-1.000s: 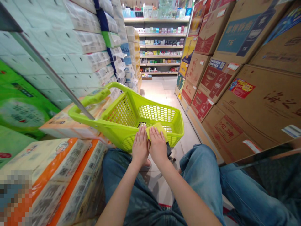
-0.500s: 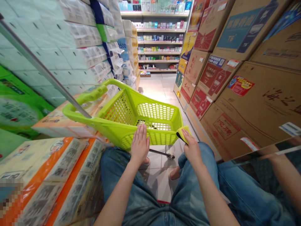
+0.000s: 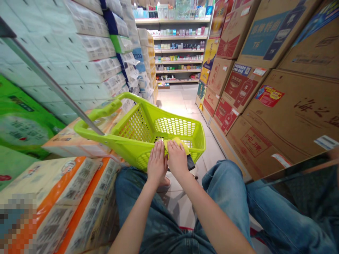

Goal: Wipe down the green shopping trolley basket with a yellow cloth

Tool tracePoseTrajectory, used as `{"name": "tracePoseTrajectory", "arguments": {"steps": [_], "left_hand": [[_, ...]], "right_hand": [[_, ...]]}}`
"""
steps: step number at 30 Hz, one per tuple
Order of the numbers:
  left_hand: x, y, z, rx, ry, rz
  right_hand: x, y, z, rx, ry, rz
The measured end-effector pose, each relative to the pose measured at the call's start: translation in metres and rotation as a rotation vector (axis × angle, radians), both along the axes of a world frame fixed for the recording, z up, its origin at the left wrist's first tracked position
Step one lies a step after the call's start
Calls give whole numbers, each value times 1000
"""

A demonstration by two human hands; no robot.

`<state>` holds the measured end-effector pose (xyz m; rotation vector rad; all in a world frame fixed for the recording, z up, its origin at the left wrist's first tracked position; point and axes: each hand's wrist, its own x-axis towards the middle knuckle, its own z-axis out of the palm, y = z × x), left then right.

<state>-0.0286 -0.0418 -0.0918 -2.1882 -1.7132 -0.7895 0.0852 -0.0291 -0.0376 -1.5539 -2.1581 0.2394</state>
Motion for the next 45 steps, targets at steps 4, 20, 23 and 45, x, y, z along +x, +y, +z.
{"name": "tracePoseTrajectory", "arguments": {"steps": [4,20,23,45], "left_hand": [[-1,0,-1,15,21,1],[2,2,-4,13,-24,3],[2,2,-4,5,-23,6],[0,-1,-1,8,4,2]], "right_hand": [[29,-8,-20,99,31,93],[97,-23,-50,92,49,-272],[49,-19,-31,76,8,-143],[129,-23,-68,109,249,-185]]}}
